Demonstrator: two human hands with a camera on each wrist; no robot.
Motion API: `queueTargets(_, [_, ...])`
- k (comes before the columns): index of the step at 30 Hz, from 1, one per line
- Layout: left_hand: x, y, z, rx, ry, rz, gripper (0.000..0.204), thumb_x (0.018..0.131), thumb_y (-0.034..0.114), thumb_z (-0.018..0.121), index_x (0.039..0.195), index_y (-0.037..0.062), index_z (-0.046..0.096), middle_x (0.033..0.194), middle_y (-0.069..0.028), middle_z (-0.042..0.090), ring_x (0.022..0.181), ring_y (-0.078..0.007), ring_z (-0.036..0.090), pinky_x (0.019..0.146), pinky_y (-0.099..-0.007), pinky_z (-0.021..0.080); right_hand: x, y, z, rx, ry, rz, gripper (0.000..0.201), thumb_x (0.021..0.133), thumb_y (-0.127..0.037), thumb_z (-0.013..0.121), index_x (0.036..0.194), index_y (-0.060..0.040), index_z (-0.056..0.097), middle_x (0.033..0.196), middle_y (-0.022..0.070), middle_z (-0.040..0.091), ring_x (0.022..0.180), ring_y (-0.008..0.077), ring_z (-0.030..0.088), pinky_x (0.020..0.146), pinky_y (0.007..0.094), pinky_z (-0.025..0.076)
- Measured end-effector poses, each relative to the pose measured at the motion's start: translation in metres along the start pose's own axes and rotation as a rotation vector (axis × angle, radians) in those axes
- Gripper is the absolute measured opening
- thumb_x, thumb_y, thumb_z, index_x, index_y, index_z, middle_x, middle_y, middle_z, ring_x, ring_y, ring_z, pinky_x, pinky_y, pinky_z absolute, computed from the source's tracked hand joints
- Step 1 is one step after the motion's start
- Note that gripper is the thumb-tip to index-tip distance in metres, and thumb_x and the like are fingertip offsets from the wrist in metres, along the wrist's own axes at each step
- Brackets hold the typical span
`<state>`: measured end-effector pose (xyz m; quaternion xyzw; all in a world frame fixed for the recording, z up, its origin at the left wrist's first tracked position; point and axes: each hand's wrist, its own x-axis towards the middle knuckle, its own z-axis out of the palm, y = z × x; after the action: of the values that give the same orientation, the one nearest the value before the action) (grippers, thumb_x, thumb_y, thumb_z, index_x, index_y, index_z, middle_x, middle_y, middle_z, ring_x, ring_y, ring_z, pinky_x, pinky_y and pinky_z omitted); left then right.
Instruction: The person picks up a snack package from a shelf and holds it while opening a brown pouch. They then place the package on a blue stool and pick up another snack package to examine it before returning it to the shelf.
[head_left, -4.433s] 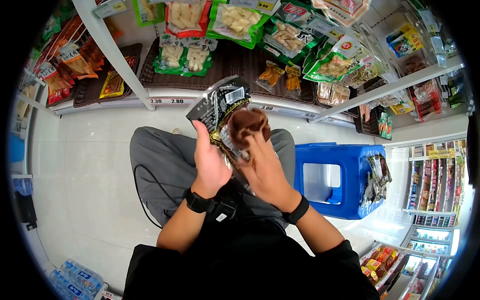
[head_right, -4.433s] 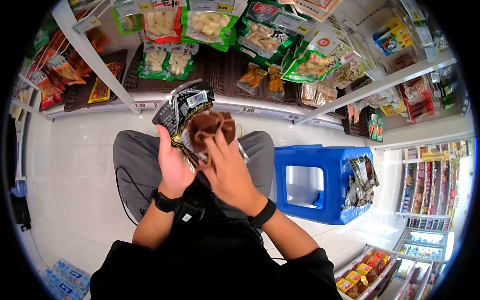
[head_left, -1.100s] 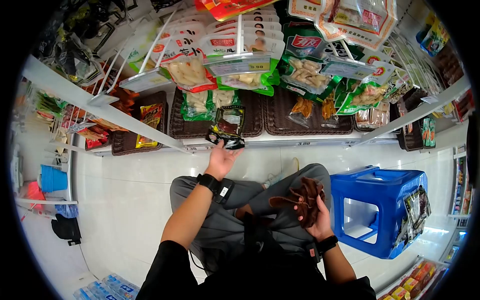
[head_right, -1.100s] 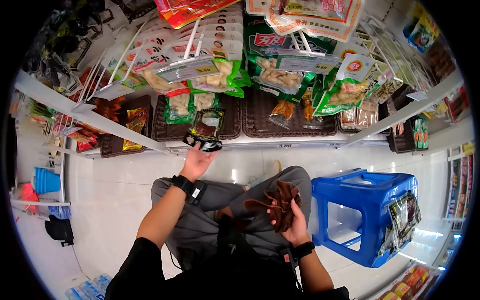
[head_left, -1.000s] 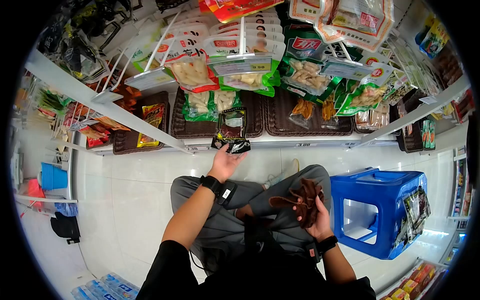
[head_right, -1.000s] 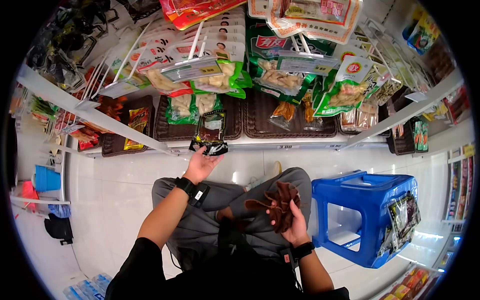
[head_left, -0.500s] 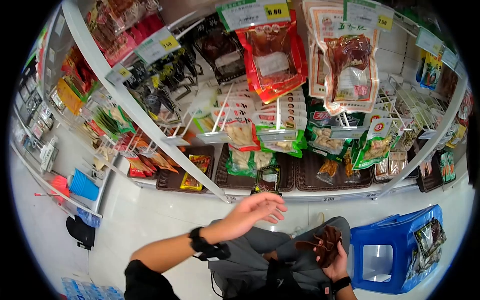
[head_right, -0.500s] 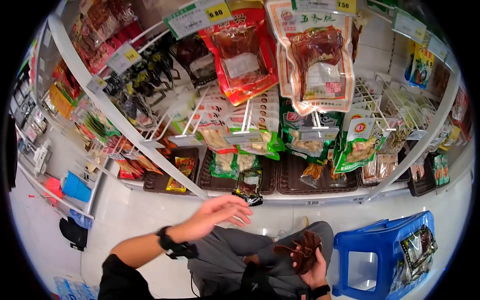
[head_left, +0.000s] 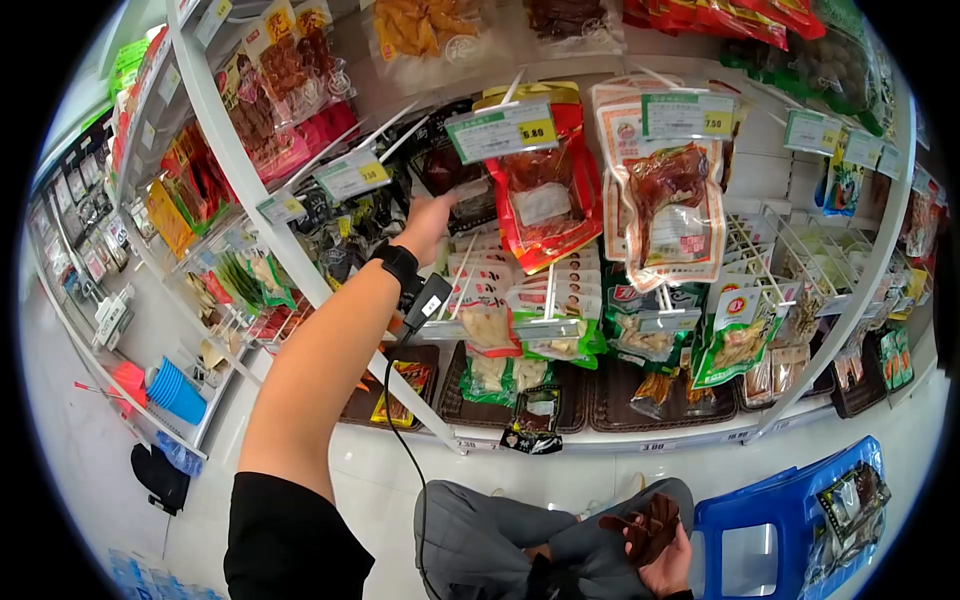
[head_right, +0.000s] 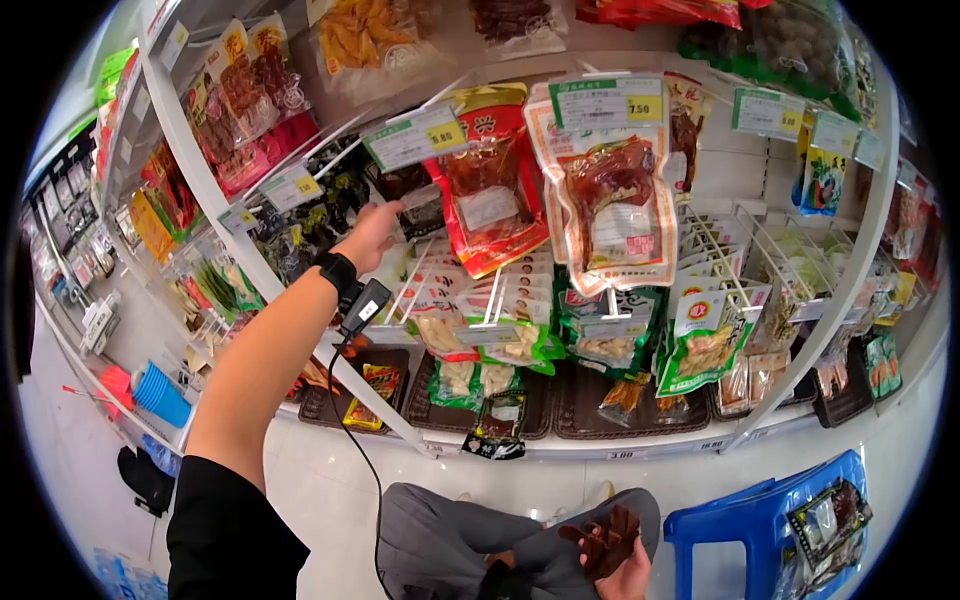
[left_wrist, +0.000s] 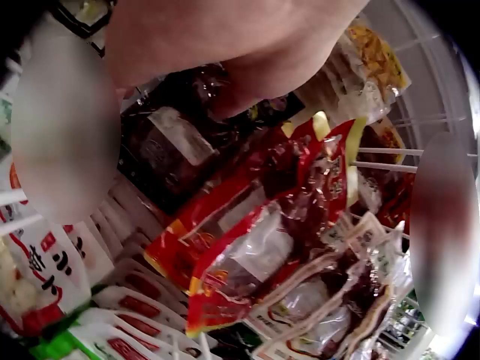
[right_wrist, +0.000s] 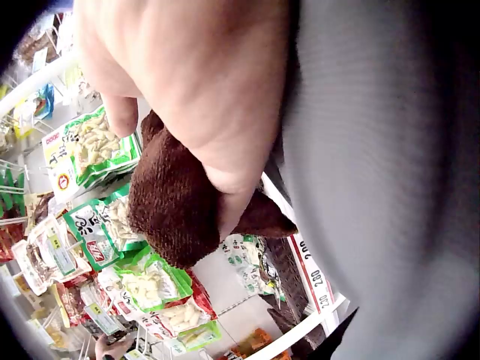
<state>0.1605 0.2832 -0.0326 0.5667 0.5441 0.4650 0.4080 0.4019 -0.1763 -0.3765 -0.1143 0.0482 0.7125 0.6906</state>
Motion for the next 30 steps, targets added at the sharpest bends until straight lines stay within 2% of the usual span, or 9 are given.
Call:
queueTargets(1, [0.005,0.0,0.001,-0.004,-0.002,0.01,0.074,0.088,0.029,0.062,0.144,0.002,0.023,0.148,-0.0167,0.025,0.135,-0.0338,0.03,0.108,-0.0475,0.031,-0.004,-0.003,0.002,0.059,-0.174,0.013,0.05,0.101,-0.041,0.04,0.145,-0.0179,0.039,0.142,0.0085,0.046,0.13,0.0284,0.043,0.109,0.0492,0.032])
queueTargets(5, [0.024,-0.004,-0.015,-0.029,-0.149,-0.041,0.088,0.086,0.028,0.066,0.151,0.0042,0.01,0.15,-0.0164,0.024,0.138,-0.035,0.027,0.109,-0.0466,0.029,-0.01,-0.004,0.005,0.025,-0.131,-0.016,0.051,0.101,-0.042,0.04,0.142,-0.0121,0.042,0.139,0.009,0.05,0.128,0.0315,0.045,0.106,0.0487,0.035])
queueTargets(11, [0.04,-0.009,-0.015,-0.027,-0.021,-0.056,0.09,0.086,0.029,0.068,0.152,0.0118,0.01,0.152,-0.0163,0.021,0.138,-0.0364,0.025,0.112,-0.0496,0.025,-0.005,-0.005,-0.006,0.01,-0.083,0.032,0.055,0.1,-0.044,0.04,0.142,-0.0096,0.041,0.139,0.012,0.048,0.127,0.0359,0.045,0.103,0.0497,0.038])
queueTargets(17, [0.054,-0.016,-0.019,-0.059,-0.107,-0.077,0.075,0.086,0.027,0.068,0.143,0.0082,0.024,0.145,-0.0165,0.031,0.136,-0.0371,0.03,0.112,-0.0514,0.023,-0.003,-0.003,-0.003,0.058,-0.138,0.007,0.053,0.1,-0.041,0.041,0.141,-0.0059,0.042,0.138,0.0149,0.05,0.126,0.0353,0.046,0.103,0.0469,0.04])
queueTargets(20, [0.041,-0.016,-0.014,-0.129,-0.097,-0.014,0.074,0.084,0.024,0.072,0.139,0.0034,0.027,0.135,-0.015,0.041,0.123,-0.0328,0.045,0.106,-0.0484,0.034,0.008,0.003,-0.005,-0.139,0.1,-0.086,0.06,0.097,-0.052,0.037,0.139,-0.0105,0.042,0.126,0.0143,0.055,0.112,0.0391,0.055,0.084,0.0503,0.051])
queueTargets(22, [0.03,-0.017,-0.005,-0.18,0.016,0.067,0.077,0.078,0.021,0.078,0.135,0.0008,0.031,0.109,-0.0104,0.051,0.091,-0.0219,0.056,0.079,-0.0381,0.048,0.01,0.003,-0.008,-0.142,0.102,-0.072,0.06,0.097,-0.052,0.037,0.139,-0.0106,0.041,0.126,0.0149,0.055,0.112,0.0399,0.055,0.084,0.0515,0.05])
queueTargets(25, [0.012,-0.014,-0.001,-0.179,0.019,0.121,0.072,0.074,0.017,0.081,0.127,0.0015,0.034,0.093,-0.0071,0.053,0.082,-0.0169,0.055,0.068,-0.0314,0.047,0.011,0.004,-0.007,-0.164,0.101,-0.06,0.059,0.097,-0.052,0.037,0.14,-0.0107,0.041,0.127,0.0156,0.054,0.113,0.0407,0.054,0.084,0.0522,0.05])
queueTargets(26, [0.009,-0.015,0.0,-0.204,0.02,0.143,0.054,0.074,0.015,0.08,0.112,0.002,0.044,0.083,-0.0042,0.053,0.074,-0.0134,0.053,0.062,-0.029,0.044,0.01,0.004,-0.006,-0.179,0.102,-0.063,0.059,0.097,-0.051,0.037,0.14,-0.0107,0.041,0.127,0.0156,0.054,0.113,0.0408,0.054,0.084,0.0517,0.05])
queueTargets(30, [0.019,-0.015,-0.012,-0.01,-0.062,0.082,0.041,0.074,0.014,0.079,0.101,0.0016,0.051,0.077,-0.0032,0.052,0.07,-0.0138,0.05,0.063,-0.0316,0.041,0.006,0.004,-0.004,-0.162,0.129,-0.063,0.059,0.097,-0.051,0.037,0.14,-0.0108,0.041,0.127,0.0155,0.054,0.112,0.0406,0.054,0.085,0.0509,0.049])
